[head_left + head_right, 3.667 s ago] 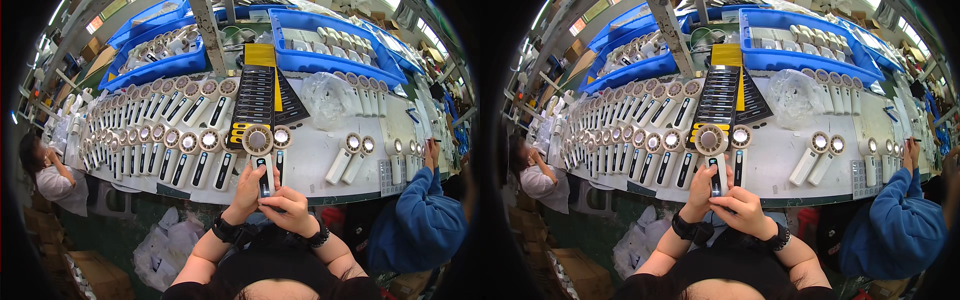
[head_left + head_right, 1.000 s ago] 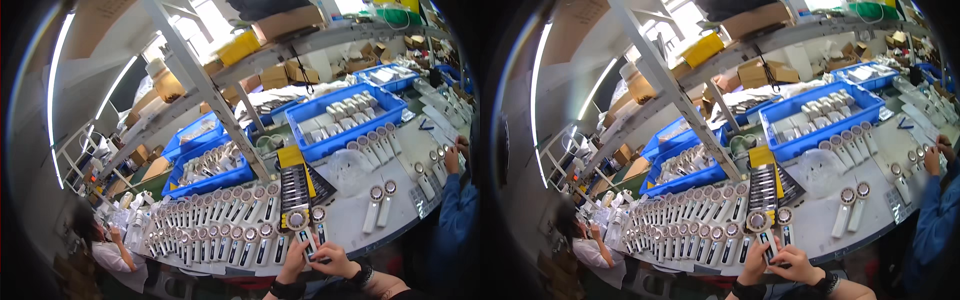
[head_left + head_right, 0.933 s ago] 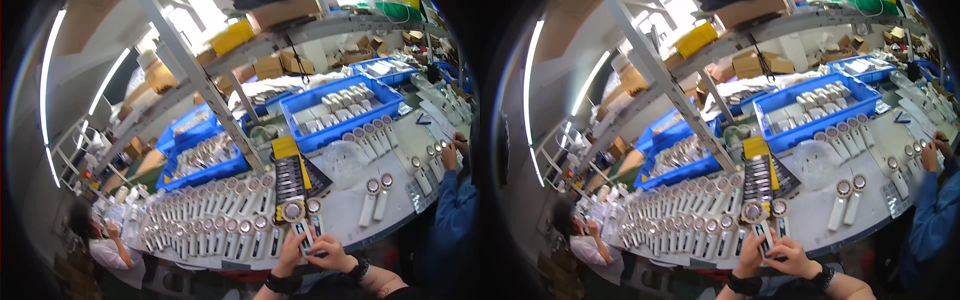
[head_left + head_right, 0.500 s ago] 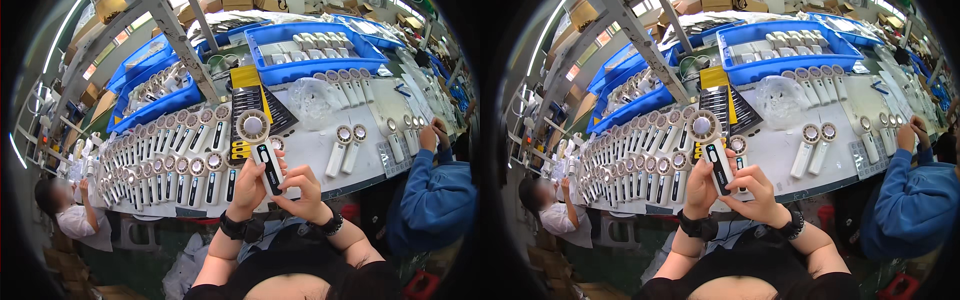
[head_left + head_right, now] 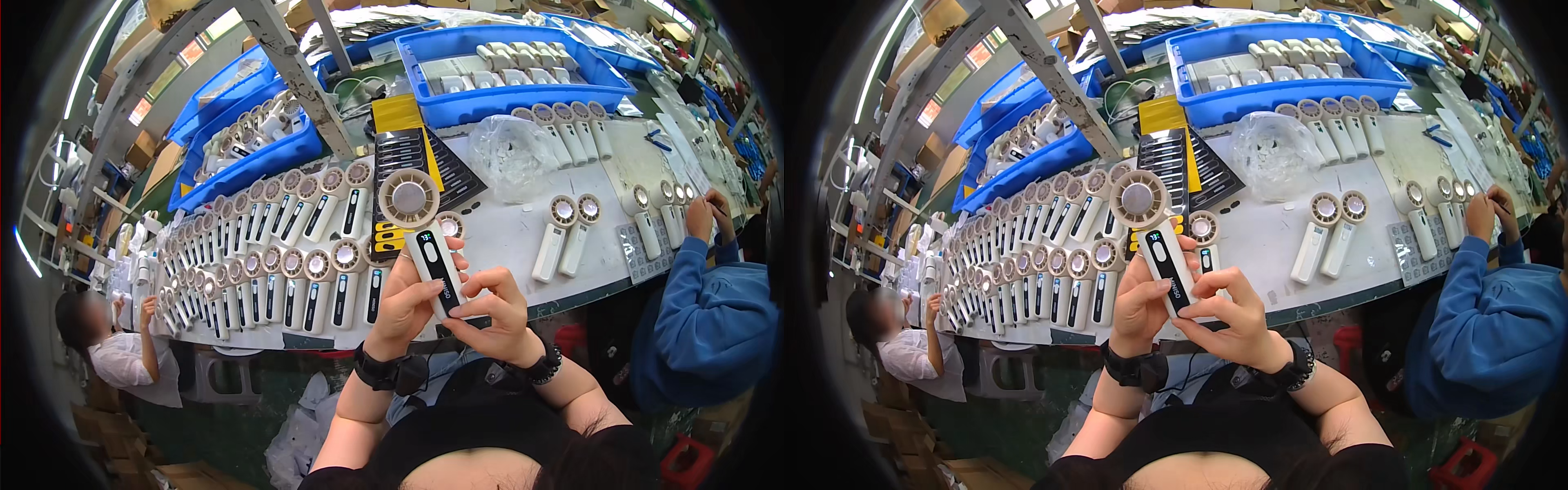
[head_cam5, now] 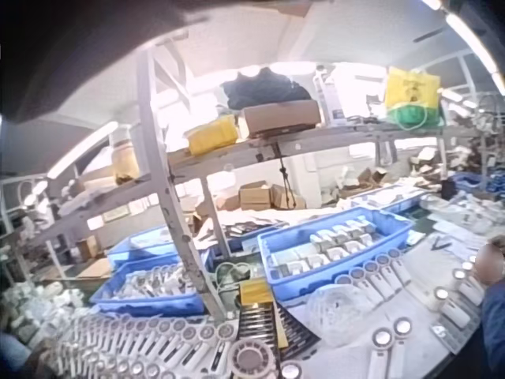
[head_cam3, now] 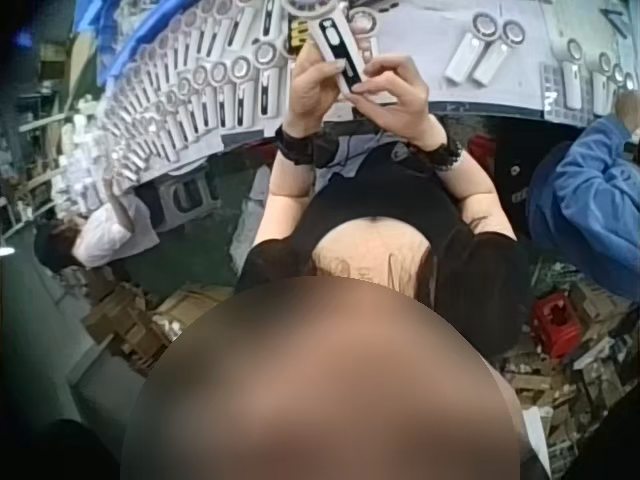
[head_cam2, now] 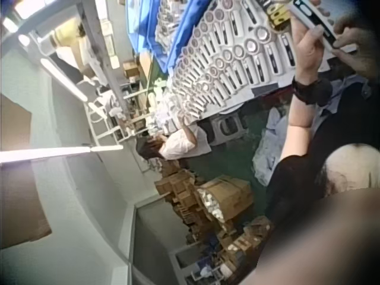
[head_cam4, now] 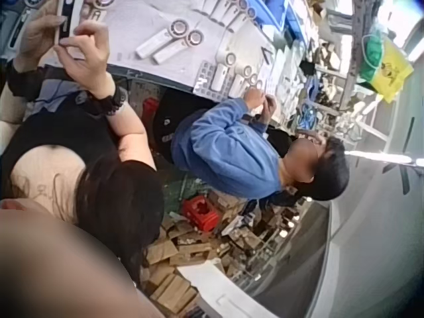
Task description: Applying adhesive labels to handheld electronic devices at an assembly line workstation.
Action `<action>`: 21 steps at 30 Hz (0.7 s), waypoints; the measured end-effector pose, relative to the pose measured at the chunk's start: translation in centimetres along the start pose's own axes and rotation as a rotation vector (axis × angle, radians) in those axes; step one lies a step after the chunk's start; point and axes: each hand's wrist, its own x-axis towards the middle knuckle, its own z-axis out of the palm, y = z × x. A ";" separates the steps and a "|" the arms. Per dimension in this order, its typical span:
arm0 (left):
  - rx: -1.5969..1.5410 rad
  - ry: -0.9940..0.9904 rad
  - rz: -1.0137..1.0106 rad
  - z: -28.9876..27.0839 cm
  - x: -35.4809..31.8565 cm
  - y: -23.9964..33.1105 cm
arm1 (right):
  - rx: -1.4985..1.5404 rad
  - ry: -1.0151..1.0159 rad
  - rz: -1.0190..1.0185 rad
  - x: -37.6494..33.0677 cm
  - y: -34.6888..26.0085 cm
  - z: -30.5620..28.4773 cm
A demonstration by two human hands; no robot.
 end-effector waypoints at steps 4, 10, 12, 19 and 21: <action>0.020 0.016 0.002 -0.2 -0.1 0.0 | -0.001 -0.004 0.010 0.0 0.1 0.2; 0.058 0.024 0.000 -0.5 0.1 -0.2 | 0.002 -0.009 0.028 -0.3 0.6 0.3; 0.063 0.003 -0.001 -0.5 0.3 -0.1 | 0.011 -0.003 0.040 -0.4 0.7 0.4; 0.068 0.058 -0.026 -0.2 0.3 -0.2 | 0.053 -0.053 0.072 -0.4 1.3 -0.3; 0.102 0.107 -0.030 0.2 0.2 -0.3 | 0.040 -0.060 0.130 0.2 1.6 -1.0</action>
